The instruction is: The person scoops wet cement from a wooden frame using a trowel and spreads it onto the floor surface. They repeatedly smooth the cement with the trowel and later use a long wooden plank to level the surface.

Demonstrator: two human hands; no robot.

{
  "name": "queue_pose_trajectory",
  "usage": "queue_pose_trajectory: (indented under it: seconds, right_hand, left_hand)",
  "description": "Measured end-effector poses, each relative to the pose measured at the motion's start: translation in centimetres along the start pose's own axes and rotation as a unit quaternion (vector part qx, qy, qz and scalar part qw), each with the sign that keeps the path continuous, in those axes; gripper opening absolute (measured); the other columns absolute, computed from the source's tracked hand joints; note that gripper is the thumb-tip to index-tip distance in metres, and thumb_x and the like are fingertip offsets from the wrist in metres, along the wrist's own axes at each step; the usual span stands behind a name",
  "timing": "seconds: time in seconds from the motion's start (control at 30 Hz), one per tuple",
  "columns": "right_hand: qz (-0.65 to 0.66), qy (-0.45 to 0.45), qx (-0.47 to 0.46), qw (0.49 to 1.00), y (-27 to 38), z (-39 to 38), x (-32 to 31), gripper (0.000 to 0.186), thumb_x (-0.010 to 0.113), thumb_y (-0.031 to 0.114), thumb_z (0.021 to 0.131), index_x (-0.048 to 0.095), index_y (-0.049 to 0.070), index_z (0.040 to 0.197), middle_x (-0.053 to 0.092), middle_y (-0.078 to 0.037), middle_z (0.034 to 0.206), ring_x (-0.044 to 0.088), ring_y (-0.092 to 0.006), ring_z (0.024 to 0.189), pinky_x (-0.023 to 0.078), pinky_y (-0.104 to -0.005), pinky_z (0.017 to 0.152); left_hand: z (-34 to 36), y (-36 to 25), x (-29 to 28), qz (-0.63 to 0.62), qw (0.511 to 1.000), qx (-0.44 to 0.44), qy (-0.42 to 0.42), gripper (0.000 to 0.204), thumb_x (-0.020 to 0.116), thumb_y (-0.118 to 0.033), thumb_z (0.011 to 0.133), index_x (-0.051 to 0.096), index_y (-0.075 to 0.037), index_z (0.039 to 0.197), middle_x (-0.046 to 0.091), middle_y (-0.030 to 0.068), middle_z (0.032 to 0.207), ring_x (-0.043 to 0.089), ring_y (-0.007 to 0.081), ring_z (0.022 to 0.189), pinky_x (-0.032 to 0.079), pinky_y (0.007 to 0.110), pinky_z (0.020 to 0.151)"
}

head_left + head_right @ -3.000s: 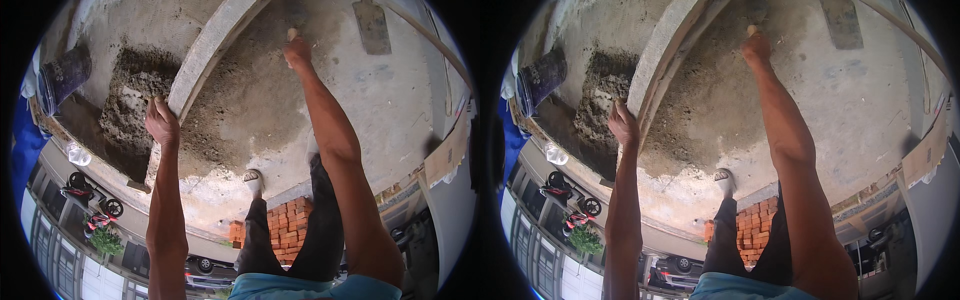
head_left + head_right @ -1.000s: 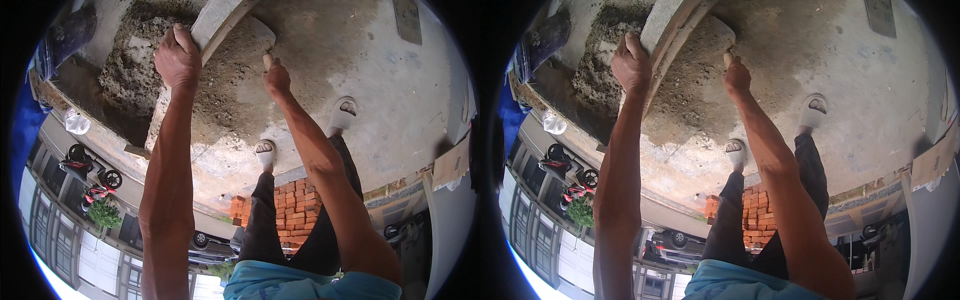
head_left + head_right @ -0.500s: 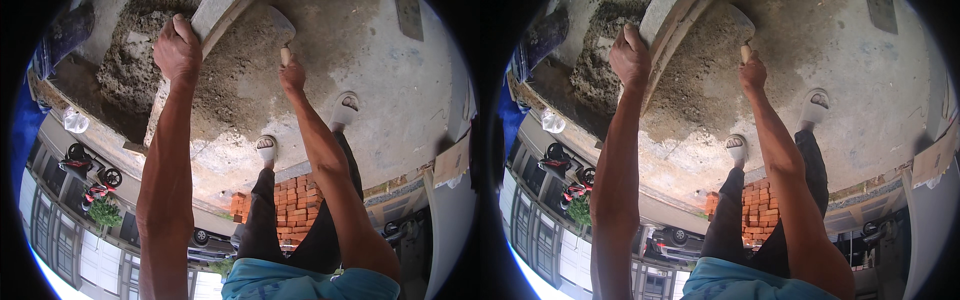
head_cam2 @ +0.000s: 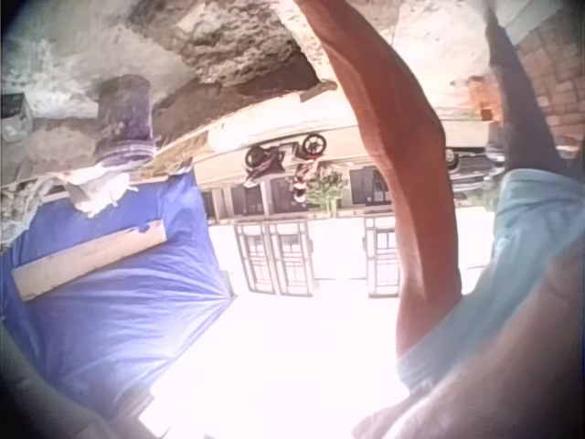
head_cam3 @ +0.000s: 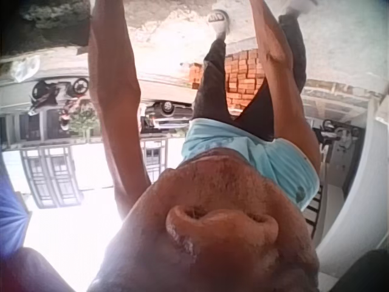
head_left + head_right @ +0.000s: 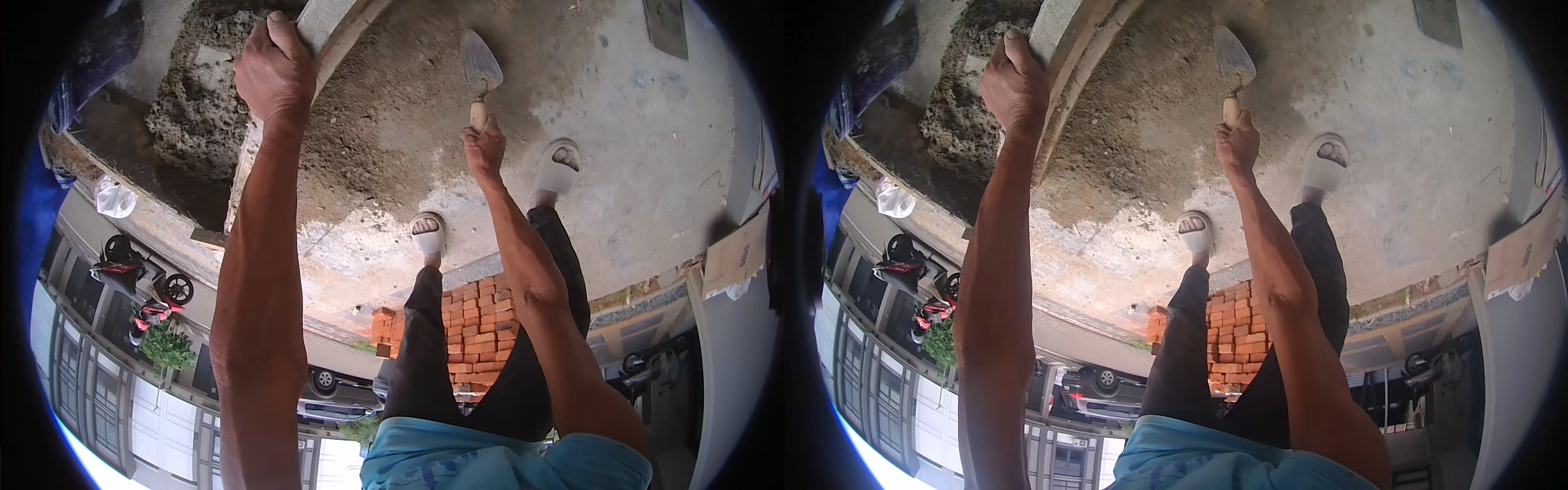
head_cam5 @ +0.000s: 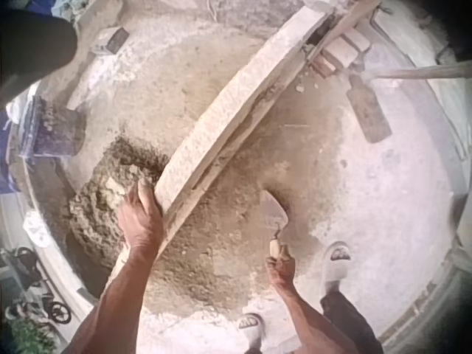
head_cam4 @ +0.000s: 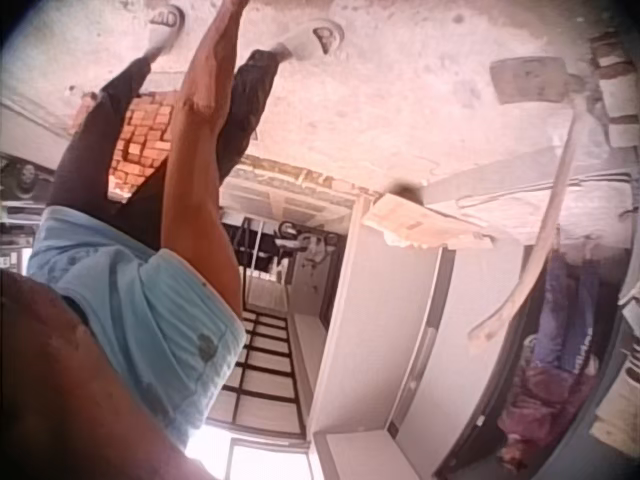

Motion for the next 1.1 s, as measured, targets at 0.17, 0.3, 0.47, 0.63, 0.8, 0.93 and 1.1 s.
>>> queue_pose_trajectory:
  seconds: [0.17,0.3,0.47,0.63,0.8,0.93,1.1]
  right_hand:
    - [-0.152,-0.044,0.012,0.987,4.3,1.2,2.1,0.029,0.068,0.017,0.081,0.049,0.004,0.098,0.067,-0.021,0.082,0.067,-0.0414,0.078,0.052,-0.0465,0.065]
    - [-0.310,0.010,0.082,0.947,5.4,-0.5,1.7,0.030,0.066,0.018,0.080,0.052,0.003,0.102,0.068,-0.027,0.093,0.067,-0.0431,0.090,0.055,-0.0502,0.077]
    - [-0.262,-0.006,0.009,0.965,6.9,3.0,-3.9,0.028,0.067,0.017,0.078,0.054,0.002,0.098,0.068,-0.022,0.090,0.069,-0.0370,0.084,0.054,-0.0424,0.067]
    - [-0.258,-0.075,-0.023,0.963,7.2,2.0,-1.5,0.025,0.066,0.013,0.080,0.052,0.003,0.099,0.068,-0.020,0.087,0.068,-0.0368,0.083,0.053,-0.0420,0.066]
    - [-0.449,0.108,-0.048,0.886,7.4,-0.9,-0.5,0.021,0.065,0.012,0.082,0.052,0.005,0.097,0.067,-0.019,0.086,0.068,-0.0339,0.079,0.052,-0.0423,0.064]
    - [-0.008,-0.037,-0.031,0.999,3.6,3.8,-2.4,0.020,0.065,0.010,0.080,0.051,0.004,0.093,0.067,-0.018,0.082,0.069,-0.0330,0.076,0.052,-0.0428,0.062]
    - [-0.339,-0.050,-0.014,0.939,7.5,2.3,-1.5,0.028,0.067,0.015,0.082,0.052,0.003,0.102,0.069,-0.019,0.088,0.070,-0.0353,0.082,0.054,-0.0454,0.068]
  left_hand:
    - [0.1,0.7,0.3,-0.009,0.999,0.032,-0.011,0.056,0.031,-0.047,0.097,0.061,-0.007,0.073,0.062,0.0156,0.068,0.060,0.0398,0.070,0.045,0.049,0.068]
    - [-0.3,0.4,0.0,-0.005,1.000,-0.003,-0.003,0.054,0.031,-0.044,0.097,0.061,-0.006,0.073,0.062,0.0146,0.068,0.059,0.0387,0.068,0.044,0.048,0.068]
    - [-0.2,0.4,-0.3,0.003,1.000,-0.002,0.009,0.054,0.031,-0.044,0.097,0.060,-0.006,0.072,0.061,0.0149,0.067,0.059,0.0386,0.068,0.044,0.048,0.067]
    - [-0.2,0.2,-0.2,-0.001,1.000,-0.005,0.004,0.055,0.030,-0.045,0.098,0.059,-0.006,0.072,0.060,0.0150,0.066,0.059,0.0394,0.068,0.043,0.049,0.066]
    - [-0.1,0.9,0.0,0.016,1.000,-0.002,-0.004,0.056,0.030,-0.046,0.098,0.059,-0.006,0.072,0.060,0.0157,0.066,0.058,0.0410,0.068,0.043,0.050,0.067]
    - [0.0,-0.1,0.0,-0.005,1.000,0.012,-0.005,0.055,0.030,-0.045,0.098,0.059,-0.006,0.072,0.060,0.0161,0.066,0.058,0.0415,0.068,0.043,0.050,0.067]
    - [-0.3,0.1,-0.2,0.006,1.000,-0.003,-0.002,0.055,0.030,-0.045,0.097,0.060,-0.006,0.074,0.061,0.0144,0.066,0.059,0.0388,0.068,0.043,0.049,0.067]
Point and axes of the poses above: each hand's wrist, its own z-axis towards the middle knuckle, its own x-axis out of the palm, y = z × x, the point moved 1 cm from there along z, towards the middle knuckle
